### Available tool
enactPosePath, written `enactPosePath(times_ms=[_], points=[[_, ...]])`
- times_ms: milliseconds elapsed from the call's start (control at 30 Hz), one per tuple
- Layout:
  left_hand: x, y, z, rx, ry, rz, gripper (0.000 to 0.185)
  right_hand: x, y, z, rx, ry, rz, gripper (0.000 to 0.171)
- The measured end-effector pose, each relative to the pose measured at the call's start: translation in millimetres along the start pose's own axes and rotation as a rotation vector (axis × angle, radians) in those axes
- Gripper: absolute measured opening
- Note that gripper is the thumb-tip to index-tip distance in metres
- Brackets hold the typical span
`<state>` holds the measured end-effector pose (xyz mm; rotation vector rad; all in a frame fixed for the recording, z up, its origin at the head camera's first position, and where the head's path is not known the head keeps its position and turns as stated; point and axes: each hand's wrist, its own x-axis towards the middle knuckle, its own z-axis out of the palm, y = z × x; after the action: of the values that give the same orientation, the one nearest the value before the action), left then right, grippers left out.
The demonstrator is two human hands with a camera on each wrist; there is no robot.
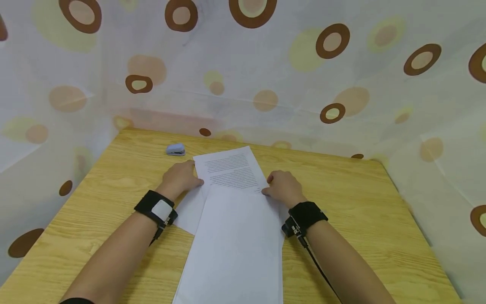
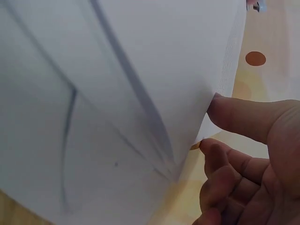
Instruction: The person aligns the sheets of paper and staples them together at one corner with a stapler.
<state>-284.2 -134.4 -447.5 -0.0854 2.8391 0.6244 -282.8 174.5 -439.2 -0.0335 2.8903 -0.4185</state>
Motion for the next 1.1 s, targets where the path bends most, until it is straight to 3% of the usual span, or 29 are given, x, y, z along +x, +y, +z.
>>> enactPosePath(times_ms=[267,433,600,867,1100], points=[[-4.2,10.9,1.7,0.104,0.016,0.069,0.058,2.1,-0.1,0.5,0.017,0.017,0.003,0.036],[-7.3,13.4,4.6,0.073,0.073,0.079,0.043,1.3,-1.0,1.6,0.029,0.003,0.017,0.035],[-8.8,12.5,3.0,0.015,0.102,0.071,0.008,0.1,-3.0,3.2,0.04,0.012,0.011,0.035],[-6.6,5.3,-1.2,-0.062,0.082,0.093,0.014,4.2,3.0,3.0,0.033,0.011,-0.021,0.053],[-5.9,-0.3,-5.4,-0.128,0.089,0.132,0.015,3.1,4.5,2.3,0.057,0.017,-0.021,0.053]])
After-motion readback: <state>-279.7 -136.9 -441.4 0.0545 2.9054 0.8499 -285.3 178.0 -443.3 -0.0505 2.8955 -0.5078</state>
